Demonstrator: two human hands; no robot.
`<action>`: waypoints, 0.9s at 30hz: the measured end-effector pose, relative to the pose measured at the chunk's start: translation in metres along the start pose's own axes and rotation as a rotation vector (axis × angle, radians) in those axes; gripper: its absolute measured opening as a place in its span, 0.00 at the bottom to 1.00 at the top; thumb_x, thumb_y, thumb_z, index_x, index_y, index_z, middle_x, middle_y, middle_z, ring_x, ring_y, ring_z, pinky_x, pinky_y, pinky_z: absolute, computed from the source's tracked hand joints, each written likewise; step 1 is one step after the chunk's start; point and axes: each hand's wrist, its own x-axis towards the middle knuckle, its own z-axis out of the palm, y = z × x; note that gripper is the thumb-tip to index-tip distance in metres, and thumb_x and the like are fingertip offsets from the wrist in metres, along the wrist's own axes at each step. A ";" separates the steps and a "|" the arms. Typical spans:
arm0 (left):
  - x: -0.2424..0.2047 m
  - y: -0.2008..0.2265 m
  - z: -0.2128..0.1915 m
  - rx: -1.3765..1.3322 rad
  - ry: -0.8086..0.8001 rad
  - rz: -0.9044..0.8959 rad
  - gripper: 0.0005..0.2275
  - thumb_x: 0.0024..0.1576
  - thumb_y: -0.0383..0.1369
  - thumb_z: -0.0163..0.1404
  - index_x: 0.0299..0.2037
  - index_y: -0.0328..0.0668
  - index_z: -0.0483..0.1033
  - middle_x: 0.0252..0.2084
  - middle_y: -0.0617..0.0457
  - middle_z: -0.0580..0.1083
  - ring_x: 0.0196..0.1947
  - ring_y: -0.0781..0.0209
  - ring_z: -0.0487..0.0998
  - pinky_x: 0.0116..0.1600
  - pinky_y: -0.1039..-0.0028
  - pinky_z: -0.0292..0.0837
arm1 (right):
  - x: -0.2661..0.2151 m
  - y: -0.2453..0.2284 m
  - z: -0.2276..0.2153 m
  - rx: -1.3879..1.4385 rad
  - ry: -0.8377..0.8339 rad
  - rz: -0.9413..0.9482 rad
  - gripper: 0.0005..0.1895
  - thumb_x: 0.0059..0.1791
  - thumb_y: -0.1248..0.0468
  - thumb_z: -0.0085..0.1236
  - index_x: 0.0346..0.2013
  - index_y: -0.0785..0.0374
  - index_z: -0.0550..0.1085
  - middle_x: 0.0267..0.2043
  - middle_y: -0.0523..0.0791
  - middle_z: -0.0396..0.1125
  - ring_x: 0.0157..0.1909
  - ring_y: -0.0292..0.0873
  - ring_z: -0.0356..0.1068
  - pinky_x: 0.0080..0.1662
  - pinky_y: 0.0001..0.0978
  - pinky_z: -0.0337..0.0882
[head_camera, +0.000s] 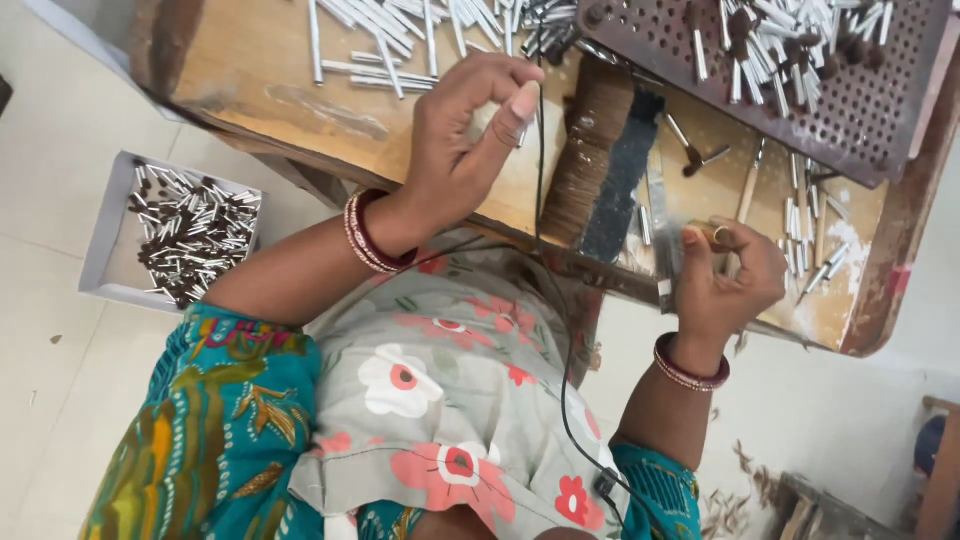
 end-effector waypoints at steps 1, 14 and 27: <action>-0.001 0.000 -0.001 0.003 -0.022 -0.005 0.08 0.70 0.28 0.51 0.38 0.35 0.71 0.46 0.48 0.76 0.52 0.60 0.78 0.56 0.73 0.71 | -0.002 0.002 -0.001 -0.016 0.002 -0.007 0.17 0.54 0.55 0.75 0.41 0.65 0.79 0.36 0.46 0.72 0.41 0.45 0.70 0.48 0.36 0.67; -0.011 -0.002 0.001 -0.090 0.003 -0.061 0.06 0.70 0.28 0.53 0.48 0.34 0.70 0.48 0.51 0.75 0.48 0.68 0.77 0.57 0.78 0.73 | 0.004 0.000 -0.010 0.149 -0.150 0.111 0.21 0.54 0.48 0.69 0.46 0.64 0.79 0.38 0.42 0.71 0.42 0.40 0.71 0.48 0.33 0.67; -0.012 -0.002 -0.001 -0.093 -0.036 -0.048 0.05 0.70 0.26 0.52 0.50 0.34 0.70 0.49 0.51 0.74 0.49 0.68 0.77 0.58 0.78 0.73 | 0.006 -0.007 0.003 -0.002 -0.005 0.088 0.21 0.51 0.49 0.75 0.34 0.63 0.78 0.32 0.43 0.72 0.38 0.43 0.69 0.50 0.39 0.66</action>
